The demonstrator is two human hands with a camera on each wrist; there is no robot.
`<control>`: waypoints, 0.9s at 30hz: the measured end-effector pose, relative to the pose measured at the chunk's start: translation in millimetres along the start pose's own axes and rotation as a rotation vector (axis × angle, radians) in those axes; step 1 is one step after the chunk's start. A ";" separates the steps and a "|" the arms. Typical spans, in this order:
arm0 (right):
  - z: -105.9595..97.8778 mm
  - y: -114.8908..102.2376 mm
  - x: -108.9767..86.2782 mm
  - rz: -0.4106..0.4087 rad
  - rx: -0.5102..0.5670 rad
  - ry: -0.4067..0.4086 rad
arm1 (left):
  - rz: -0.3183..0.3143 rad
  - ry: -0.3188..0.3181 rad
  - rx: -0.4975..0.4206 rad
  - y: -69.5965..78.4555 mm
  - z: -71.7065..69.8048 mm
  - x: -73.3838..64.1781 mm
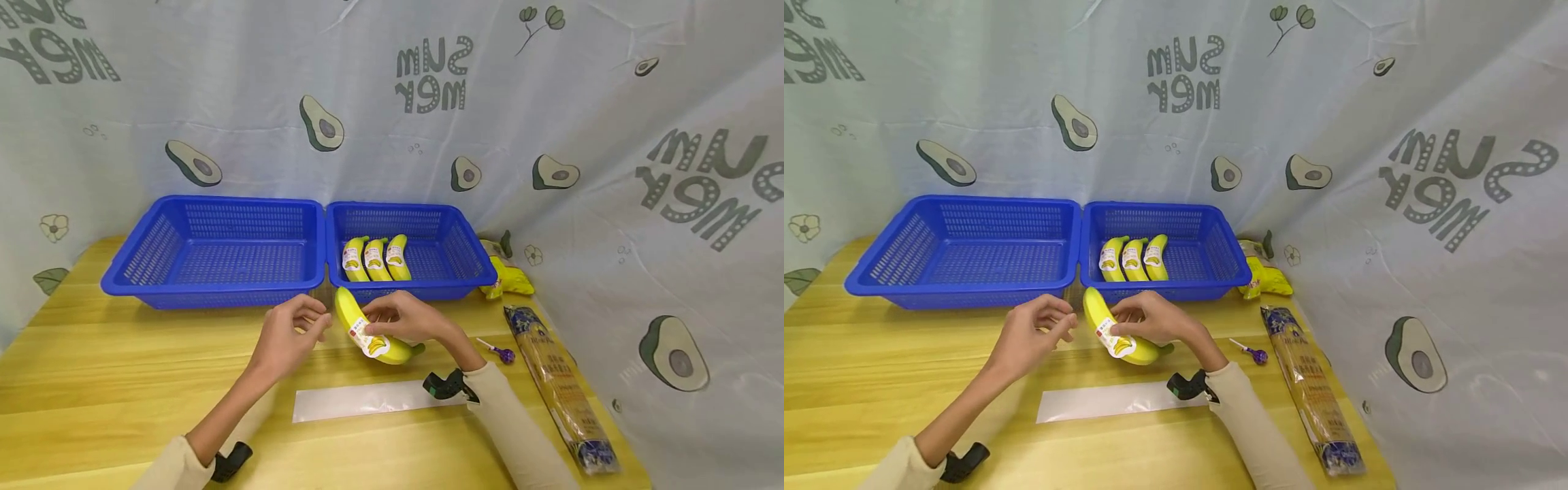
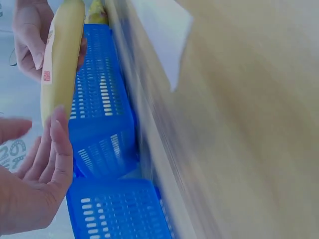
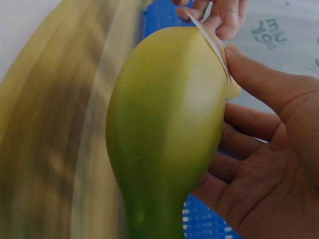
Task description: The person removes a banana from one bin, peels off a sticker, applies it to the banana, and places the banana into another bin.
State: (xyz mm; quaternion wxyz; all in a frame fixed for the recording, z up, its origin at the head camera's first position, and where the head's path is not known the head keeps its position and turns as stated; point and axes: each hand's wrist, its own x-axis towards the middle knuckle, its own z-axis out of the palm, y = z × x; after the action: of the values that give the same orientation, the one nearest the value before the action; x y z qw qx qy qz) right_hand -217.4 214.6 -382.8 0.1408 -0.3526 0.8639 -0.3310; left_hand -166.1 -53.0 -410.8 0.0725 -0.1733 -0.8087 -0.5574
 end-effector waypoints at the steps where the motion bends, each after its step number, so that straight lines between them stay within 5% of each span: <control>1: -3.4 0.1 -2.1 0.005 0.014 0.004 | -0.017 0.011 -0.036 0.2 1.3 2.4; 14: -33.1 -4.4 -13.9 0.063 0.113 0.059 | -0.351 -0.004 -0.537 -0.4 21.7 31.3; 27: -80.4 -2.7 1.0 0.209 0.117 0.193 | -0.449 0.105 -0.737 -4.6 34.8 39.7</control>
State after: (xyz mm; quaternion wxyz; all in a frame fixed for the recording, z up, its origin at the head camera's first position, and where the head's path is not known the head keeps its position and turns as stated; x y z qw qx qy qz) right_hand -255.0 250.4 -321.4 0.1112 -0.2186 0.8845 -0.3968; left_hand -202.0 -14.2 -415.3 -0.0762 0.0214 -0.5687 -0.8188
